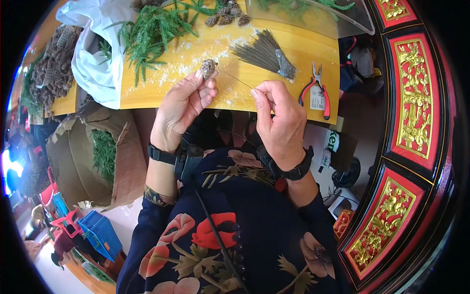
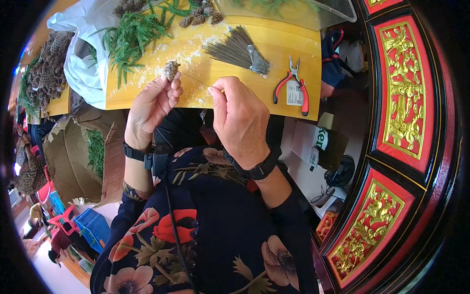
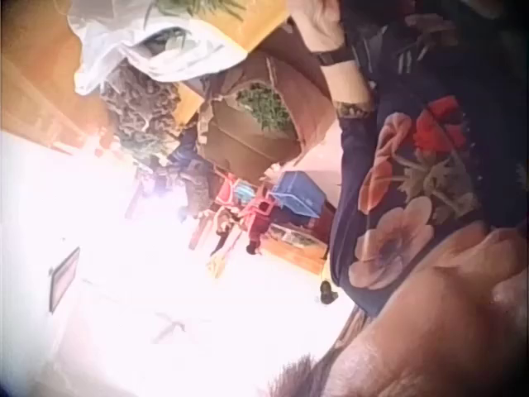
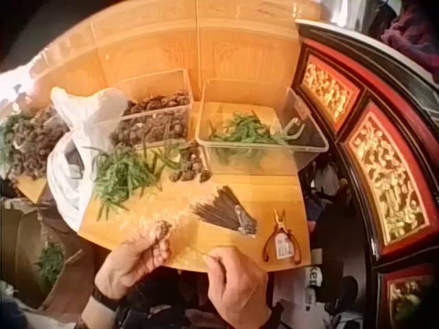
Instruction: Assembling and trimming artificial plant components using pliers at a workstation.
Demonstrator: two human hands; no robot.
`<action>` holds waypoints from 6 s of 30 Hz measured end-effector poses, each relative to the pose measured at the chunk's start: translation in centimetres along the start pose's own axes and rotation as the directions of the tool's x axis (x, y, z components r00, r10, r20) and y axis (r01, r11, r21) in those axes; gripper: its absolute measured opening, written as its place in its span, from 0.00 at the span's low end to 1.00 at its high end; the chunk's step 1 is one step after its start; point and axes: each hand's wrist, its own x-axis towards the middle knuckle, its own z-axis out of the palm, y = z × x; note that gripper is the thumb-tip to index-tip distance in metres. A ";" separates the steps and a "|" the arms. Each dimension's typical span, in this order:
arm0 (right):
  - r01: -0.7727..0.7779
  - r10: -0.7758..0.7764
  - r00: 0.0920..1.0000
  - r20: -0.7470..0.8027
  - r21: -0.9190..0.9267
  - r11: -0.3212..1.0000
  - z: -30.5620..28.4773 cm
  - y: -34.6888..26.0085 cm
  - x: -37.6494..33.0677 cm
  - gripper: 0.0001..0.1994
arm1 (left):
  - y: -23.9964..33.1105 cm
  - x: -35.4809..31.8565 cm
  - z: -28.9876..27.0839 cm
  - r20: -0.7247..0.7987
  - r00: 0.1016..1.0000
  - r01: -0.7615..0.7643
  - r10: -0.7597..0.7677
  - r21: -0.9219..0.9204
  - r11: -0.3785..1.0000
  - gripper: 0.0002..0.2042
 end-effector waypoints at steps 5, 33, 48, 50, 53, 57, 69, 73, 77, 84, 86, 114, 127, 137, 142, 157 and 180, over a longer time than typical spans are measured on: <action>-0.004 0.004 1.000 -0.001 0.004 1.000 -0.1 0.0 0.4 0.04 | -0.1 0.2 0.7 -0.089 0.996 -0.029 0.032 0.038 0.999 0.15; -0.047 0.047 0.997 -0.060 0.010 0.999 -1.9 1.4 -0.9 0.05 | 6.3 14.0 3.5 0.095 0.856 0.249 0.508 0.786 -0.565 0.18; -0.145 0.177 0.974 -0.140 0.215 0.966 -2.0 1.0 -3.3 0.04 | -3.4 0.7 7.2 -0.088 0.996 0.016 -0.016 -0.007 1.000 0.17; -0.125 0.156 0.979 -0.130 0.218 0.968 -2.4 1.3 -3.6 0.03 | -4.2 0.4 7.4 -0.018 0.999 0.034 -0.036 -0.081 0.996 0.18; -0.121 0.153 0.982 -0.115 0.245 0.962 -2.4 1.5 -4.4 0.04 | -5.0 0.2 7.3 -0.024 0.999 0.040 -0.044 -0.139 0.989 0.19; -0.117 0.151 0.984 -0.095 0.294 0.949 -2.6 1.6 -4.9 0.04 | -5.6 -0.4 7.2 -0.009 1.000 0.024 -0.027 -0.205 0.979 0.19; -0.044 0.075 0.991 -0.106 0.273 0.961 -2.2 2.3 -5.3 0.05 | -6.9 -1.3 7.5 -0.048 0.999 -0.011 0.003 -0.159 0.987 0.19; -0.041 0.077 0.989 -0.125 0.266 0.963 -2.1 2.6 -5.3 0.05 | -7.0 -1.1 7.9 -0.042 0.999 -0.010 0.003 -0.159 0.987 0.17; -0.032 0.069 0.989 -0.132 0.263 0.964 -2.1 3.0 -5.2 0.05 | -7.0 -0.8 7.9 -0.034 0.999 0.011 -0.017 -0.172 0.985 0.16; -0.024 0.062 0.990 -0.130 0.275 0.961 -2.0 3.3 -5.1 0.05 | -7.3 -0.7 7.8 -0.076 0.995 0.050 -0.066 -0.203 0.978 0.16; -0.018 0.066 0.984 -0.165 0.273 0.962 -1.8 3.4 -5.1 0.05 | -7.4 -0.7 7.8 -0.081 0.994 0.057 -0.075 -0.206 0.977 0.16; -0.018 0.062 0.977 -0.205 0.207 0.978 -1.5 3.9 -5.2 0.06 | -7.0 -0.9 8.7 -0.085 0.996 0.011 -0.008 0.041 0.999 0.15; 0.004 0.043 0.974 -0.221 0.207 0.978 -0.9 2.9 -5.5 0.06 | -8.5 -0.2 8.3 -0.134 0.963 -0.199 0.234 0.236 0.951 0.09; -0.042 0.088 0.978 -0.192 0.230 0.972 -0.2 2.8 -5.9 0.05 | -8.8 -0.1 8.2 -0.160 0.963 -0.187 0.216 0.176 0.966 0.08; -0.081 0.136 0.975 -0.178 0.283 0.956 -0.4 2.8 -5.8 0.04 | -8.7 -0.3 8.5 -0.150 0.961 -0.190 0.230 0.241 0.952 0.08; -0.051 0.099 0.986 -0.135 0.320 0.946 -1.0 3.7 -5.5 0.03 | -8.3 -0.7 8.4 -0.013 0.957 -0.260 0.290 0.402 0.878 0.06; 0.048 0.000 0.990 -0.138 0.347 0.937 -1.9 4.8 -4.8 0.03 | -7.9 -0.3 6.4 0.161 0.987 -0.012 0.017 -0.032 0.999 0.08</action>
